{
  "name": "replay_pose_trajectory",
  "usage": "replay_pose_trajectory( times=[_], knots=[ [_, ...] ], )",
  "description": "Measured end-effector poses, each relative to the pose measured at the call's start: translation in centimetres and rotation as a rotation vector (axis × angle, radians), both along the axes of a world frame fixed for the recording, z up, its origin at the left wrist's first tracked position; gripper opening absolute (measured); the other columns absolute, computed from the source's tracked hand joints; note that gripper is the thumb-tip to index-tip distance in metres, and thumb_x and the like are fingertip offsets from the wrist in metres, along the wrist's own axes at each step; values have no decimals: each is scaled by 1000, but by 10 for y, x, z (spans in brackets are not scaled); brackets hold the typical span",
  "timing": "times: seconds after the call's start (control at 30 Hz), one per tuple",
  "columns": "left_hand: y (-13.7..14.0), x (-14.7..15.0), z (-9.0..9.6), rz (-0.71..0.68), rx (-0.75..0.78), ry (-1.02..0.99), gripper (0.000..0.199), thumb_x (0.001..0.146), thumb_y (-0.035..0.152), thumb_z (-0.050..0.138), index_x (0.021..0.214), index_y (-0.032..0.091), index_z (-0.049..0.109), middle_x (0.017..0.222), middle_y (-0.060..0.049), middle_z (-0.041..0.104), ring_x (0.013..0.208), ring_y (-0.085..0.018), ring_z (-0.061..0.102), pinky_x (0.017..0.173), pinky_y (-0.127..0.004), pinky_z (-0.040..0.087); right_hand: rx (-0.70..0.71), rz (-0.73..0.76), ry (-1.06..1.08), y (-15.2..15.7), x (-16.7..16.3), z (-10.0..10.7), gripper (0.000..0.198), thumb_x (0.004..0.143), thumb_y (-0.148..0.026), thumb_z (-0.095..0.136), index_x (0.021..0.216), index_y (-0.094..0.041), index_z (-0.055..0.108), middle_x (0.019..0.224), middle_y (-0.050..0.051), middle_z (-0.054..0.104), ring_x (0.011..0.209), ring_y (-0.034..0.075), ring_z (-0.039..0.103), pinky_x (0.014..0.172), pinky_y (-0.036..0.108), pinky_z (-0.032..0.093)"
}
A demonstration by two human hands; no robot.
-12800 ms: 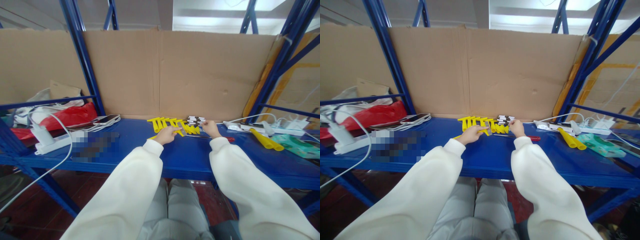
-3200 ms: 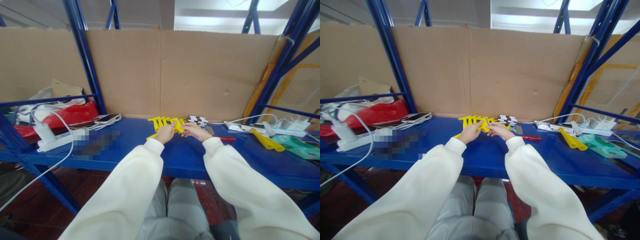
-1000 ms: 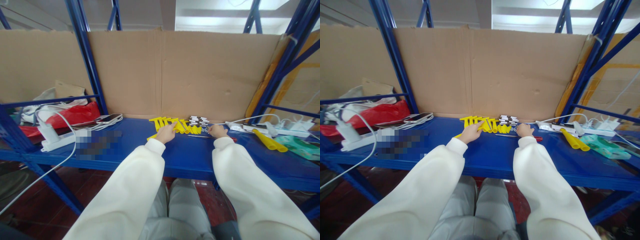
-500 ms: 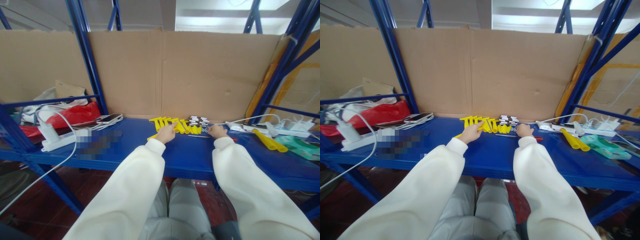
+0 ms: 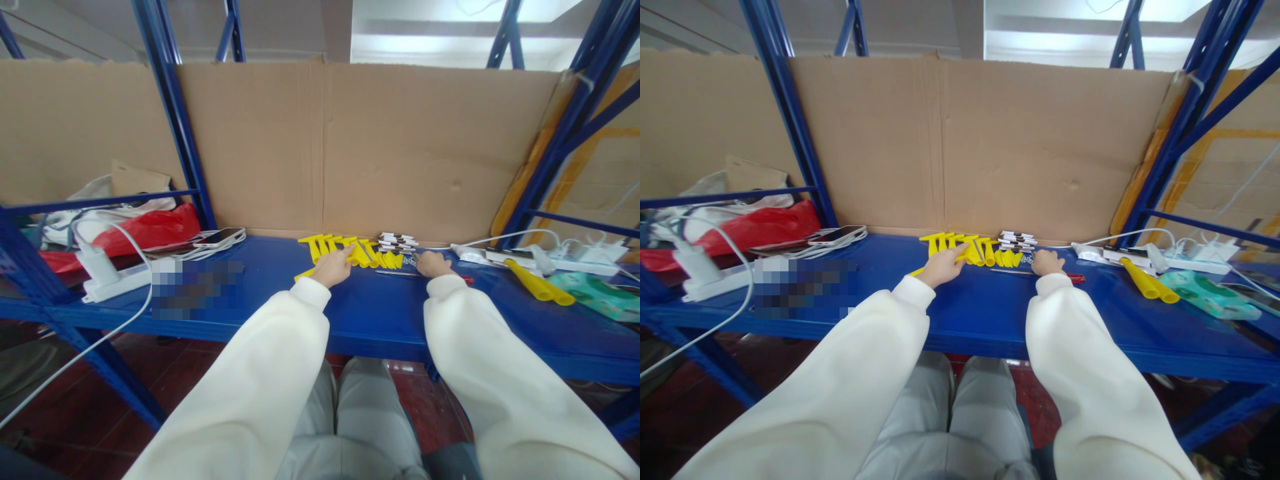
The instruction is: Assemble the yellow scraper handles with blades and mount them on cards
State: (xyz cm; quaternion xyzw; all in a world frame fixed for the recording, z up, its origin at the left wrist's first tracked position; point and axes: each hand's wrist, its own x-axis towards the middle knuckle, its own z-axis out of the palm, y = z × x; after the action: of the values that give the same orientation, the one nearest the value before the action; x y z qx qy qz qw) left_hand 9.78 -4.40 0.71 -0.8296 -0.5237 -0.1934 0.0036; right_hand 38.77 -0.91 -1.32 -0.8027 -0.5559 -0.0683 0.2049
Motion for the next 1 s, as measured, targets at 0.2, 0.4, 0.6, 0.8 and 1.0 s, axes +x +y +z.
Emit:
replay_pose_trajectory(
  times=[0.2,0.4,0.6,0.8,1.0],
  knots=[
    [0,0,0,-7,3,-35,56,98,26,46,154,24,43,134,-13,67,124,-32,63,105,-45,47,-90,-27,-10,-1,-3,2,27,84,-28,62,105,-18,75,119,22,67,125,38,54,99,58,43],
    [1,2,1,-33,23,-71,57,96,23,49,153,25,45,129,-13,70,121,-32,64,104,-47,47,57,74,73,-4,-17,13,19,80,-14,58,92,-15,72,122,22,66,123,38,56,96,54,46],
    [12,12,7,-143,8,-298,46,88,14,56,132,19,66,125,-12,71,116,-27,66,101,-35,49,369,531,289,9,-53,16,10,79,-17,54,72,-21,61,89,9,70,95,25,64,91,42,50],
    [13,21,21,-137,-426,-576,15,83,6,52,76,15,62,49,5,49,41,-10,45,46,-21,39,433,798,398,14,-81,8,11,79,-23,55,68,-23,57,79,3,65,83,21,61,89,39,50],
    [8,17,25,-200,-735,-865,22,86,5,50,71,20,43,48,10,40,35,-4,33,38,-16,26,434,807,402,14,-80,7,12,78,-24,57,66,-23,57,78,3,63,86,22,60,92,41,47]
  ],
)
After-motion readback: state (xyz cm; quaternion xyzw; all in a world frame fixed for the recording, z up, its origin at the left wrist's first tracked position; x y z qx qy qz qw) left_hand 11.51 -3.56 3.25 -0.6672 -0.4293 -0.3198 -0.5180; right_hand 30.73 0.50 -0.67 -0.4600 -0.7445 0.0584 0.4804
